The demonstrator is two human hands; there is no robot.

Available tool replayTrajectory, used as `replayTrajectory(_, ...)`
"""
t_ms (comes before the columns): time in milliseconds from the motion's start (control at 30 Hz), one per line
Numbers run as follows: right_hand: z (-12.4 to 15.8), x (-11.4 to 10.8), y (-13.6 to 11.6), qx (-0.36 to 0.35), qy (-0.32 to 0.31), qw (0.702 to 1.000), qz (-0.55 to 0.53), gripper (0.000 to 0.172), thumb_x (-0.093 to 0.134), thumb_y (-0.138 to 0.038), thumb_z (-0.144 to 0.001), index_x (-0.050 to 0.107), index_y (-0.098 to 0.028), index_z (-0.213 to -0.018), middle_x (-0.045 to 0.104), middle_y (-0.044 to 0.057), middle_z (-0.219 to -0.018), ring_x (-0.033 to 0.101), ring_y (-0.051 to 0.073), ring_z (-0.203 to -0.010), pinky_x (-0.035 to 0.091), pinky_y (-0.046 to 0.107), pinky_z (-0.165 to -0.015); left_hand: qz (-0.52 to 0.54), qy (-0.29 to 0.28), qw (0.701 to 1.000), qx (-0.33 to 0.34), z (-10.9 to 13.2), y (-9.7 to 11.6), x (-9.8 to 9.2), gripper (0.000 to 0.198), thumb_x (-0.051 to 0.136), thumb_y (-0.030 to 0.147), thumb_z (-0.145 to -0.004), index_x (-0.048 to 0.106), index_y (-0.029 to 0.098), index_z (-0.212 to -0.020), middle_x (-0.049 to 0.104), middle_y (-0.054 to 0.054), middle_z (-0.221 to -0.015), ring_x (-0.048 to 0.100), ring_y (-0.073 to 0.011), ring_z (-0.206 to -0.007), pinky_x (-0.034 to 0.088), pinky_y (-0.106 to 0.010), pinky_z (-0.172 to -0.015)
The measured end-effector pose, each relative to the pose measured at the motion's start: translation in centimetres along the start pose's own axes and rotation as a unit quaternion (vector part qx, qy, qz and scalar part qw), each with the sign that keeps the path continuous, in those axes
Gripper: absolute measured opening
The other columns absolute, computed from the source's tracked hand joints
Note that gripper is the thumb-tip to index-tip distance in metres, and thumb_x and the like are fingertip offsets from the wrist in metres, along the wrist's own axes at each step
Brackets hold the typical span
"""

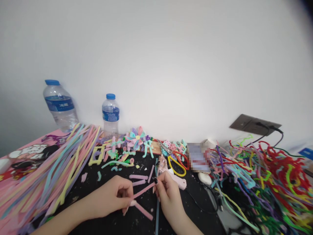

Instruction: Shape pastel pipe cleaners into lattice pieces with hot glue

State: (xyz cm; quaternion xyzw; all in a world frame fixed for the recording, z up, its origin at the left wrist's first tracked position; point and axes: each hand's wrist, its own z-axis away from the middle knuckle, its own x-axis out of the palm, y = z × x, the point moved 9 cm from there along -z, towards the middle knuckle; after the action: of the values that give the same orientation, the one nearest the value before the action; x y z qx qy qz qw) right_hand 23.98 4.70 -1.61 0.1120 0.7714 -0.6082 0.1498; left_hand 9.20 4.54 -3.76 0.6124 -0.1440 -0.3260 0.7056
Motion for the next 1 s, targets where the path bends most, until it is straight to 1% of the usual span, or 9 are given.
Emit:
replayTrajectory(100, 0.2, 0.3, -0.3, -0.011, -0.013, 1.0, 0.002, 0.02, 0.041, -0.024, -0.089, 0.045, -0.02, -0.07, 0.046, -0.002, -0.062, 0.043, 0.012, -0.054, 0.035, 0.023, -0.051, -0.008, -0.043, 0.999, -0.011, 0.4, -0.1, 0.9, 0.021, 0.064, 0.03, -0.074, 0.056, 0.014, -0.062, 0.062, 0.001, -0.052, 0.056, -0.0115, -0.05, 0.037, -0.017, -0.05)
replayTrajectory(200, 0.2, 0.3, -0.4, -0.008, -0.013, 1.0, -0.014, 0.02, 0.042, -0.025, -0.089, 0.045, -0.02, -0.069, 0.044, -0.003, -0.06, 0.042, 0.012, -0.053, 0.034, 0.023, -0.05, 0.012, -0.052, 0.998, -0.019, 0.4, -0.3, 1.2, 0.02, 0.066, 0.03, -0.073, 0.058, 0.014, -0.064, 0.061, 0.002, -0.053, 0.057, -0.0117, -0.051, 0.039, -0.017, -0.05)
replayTrajectory(367, -0.2, -0.6, 0.3, 0.021, 0.028, 0.999, -0.039, 0.022, 0.044, -0.029, -0.089, 0.043, -0.02, -0.069, 0.045, -0.004, -0.058, 0.041, 0.011, -0.051, 0.032, 0.022, -0.048, 0.076, -0.004, 0.997, -0.002, -0.5, -0.3, -0.1, 0.022, 0.063, 0.036, -0.077, 0.06, 0.014, -0.072, 0.063, 0.001, -0.062, 0.061, -0.0125, -0.055, 0.044, -0.019, -0.052)
replayTrajectory(500, -0.2, -0.9, 0.6, 0.023, 0.041, 0.998, -0.04, 0.022, 0.043, -0.031, -0.089, 0.042, -0.02, -0.069, 0.046, -0.004, -0.059, 0.041, 0.011, -0.051, 0.032, 0.022, -0.048, 0.083, 0.025, 0.996, 0.007, -0.8, 0.0, -1.2, 0.018, 0.061, 0.033, -0.078, 0.062, 0.015, -0.074, 0.063, 0.002, -0.063, 0.062, -0.012, -0.055, 0.046, -0.019, -0.053)
replayTrajectory(600, -0.2, -1.0, 0.7, 0.024, 0.044, 0.998, -0.043, 0.022, 0.043, -0.03, -0.089, 0.043, -0.02, -0.07, 0.047, -0.004, -0.059, 0.042, 0.011, -0.051, 0.032, 0.023, -0.048, 0.071, 0.033, 0.997, 0.011, -0.7, 0.4, -1.5, 0.017, 0.06, 0.032, -0.079, 0.062, 0.015, -0.074, 0.064, 0.002, -0.064, 0.062, -0.0117, -0.055, 0.047, -0.019, -0.054)
replayTrajectory(867, -0.3, -1.2, 0.7, 0.03, 0.052, 0.996, -0.062, 0.022, 0.043, -0.031, -0.089, 0.041, -0.021, -0.069, 0.046, -0.004, -0.058, 0.041, 0.01, -0.049, 0.032, 0.022, -0.046, 0.032, 0.048, 0.998, 0.018, -0.6, 0.7, -2.1, 0.023, 0.057, 0.036, -0.081, 0.064, 0.015, -0.075, 0.063, 0.002, -0.061, 0.063, -0.0124, -0.056, 0.047, -0.018, -0.054)
replayTrajectory(1000, -0.3, -1.1, 0.5, 0.032, 0.046, 0.997, -0.061, 0.023, 0.043, -0.032, -0.089, 0.041, -0.021, -0.069, 0.046, -0.005, -0.058, 0.041, 0.01, -0.049, 0.031, 0.022, -0.046, 0.025, 0.051, 0.998, 0.011, -0.5, 0.7, -2.0, 0.021, 0.056, 0.035, -0.08, 0.064, 0.015, -0.075, 0.063, 0.002, -0.063, 0.062, -0.0123, -0.056, 0.047, -0.019, -0.055)
